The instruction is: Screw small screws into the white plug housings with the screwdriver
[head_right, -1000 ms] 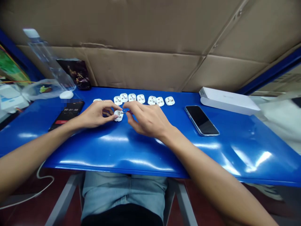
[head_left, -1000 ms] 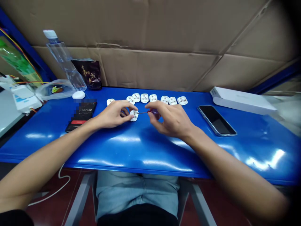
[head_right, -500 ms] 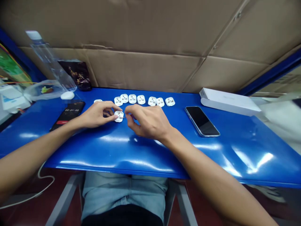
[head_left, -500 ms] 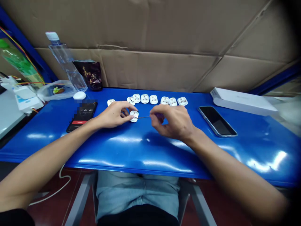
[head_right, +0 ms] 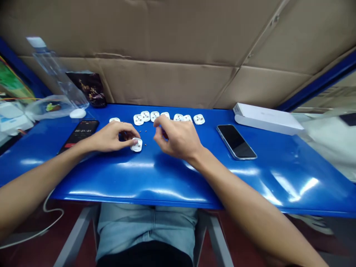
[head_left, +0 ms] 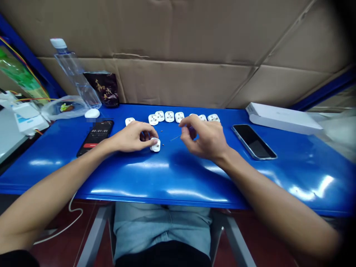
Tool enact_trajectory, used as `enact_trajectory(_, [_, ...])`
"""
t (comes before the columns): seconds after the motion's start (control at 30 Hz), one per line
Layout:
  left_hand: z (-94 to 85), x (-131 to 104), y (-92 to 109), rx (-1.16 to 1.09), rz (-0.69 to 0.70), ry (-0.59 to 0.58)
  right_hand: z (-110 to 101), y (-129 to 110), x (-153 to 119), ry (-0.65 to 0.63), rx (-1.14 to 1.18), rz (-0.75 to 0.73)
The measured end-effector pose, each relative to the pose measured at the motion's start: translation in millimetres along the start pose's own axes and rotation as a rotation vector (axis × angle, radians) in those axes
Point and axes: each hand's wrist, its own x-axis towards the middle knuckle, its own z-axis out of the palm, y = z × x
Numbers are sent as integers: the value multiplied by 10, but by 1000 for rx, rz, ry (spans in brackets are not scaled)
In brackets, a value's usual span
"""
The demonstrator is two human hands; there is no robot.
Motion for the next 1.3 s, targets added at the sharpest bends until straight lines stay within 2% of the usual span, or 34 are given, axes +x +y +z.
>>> enact_trajectory(0.13, [-6,-3,-29,-31,-15,-23,-11,-22,-13,-46,46,-125])
enact_trajectory(0.23, [-3,-4,-27,-12,-17,3,-2,-37,-21,-103,94,-155])
enact_trajectory(0.57, [8,14,-43,32,13,75,35,-19,-22,-164,102,-119])
enact_trajectory(0.73, [10,13,-60,2,38,122,32,-22,-2,-205,52,-19])
enact_trajectory(0.97, [19,-3,-46,-17,13,57,63,-3,1,-231,26,38])
enact_trajectory(1.3, [57,7,-110,80,-10,36,58,-3,5,-206,33,67])
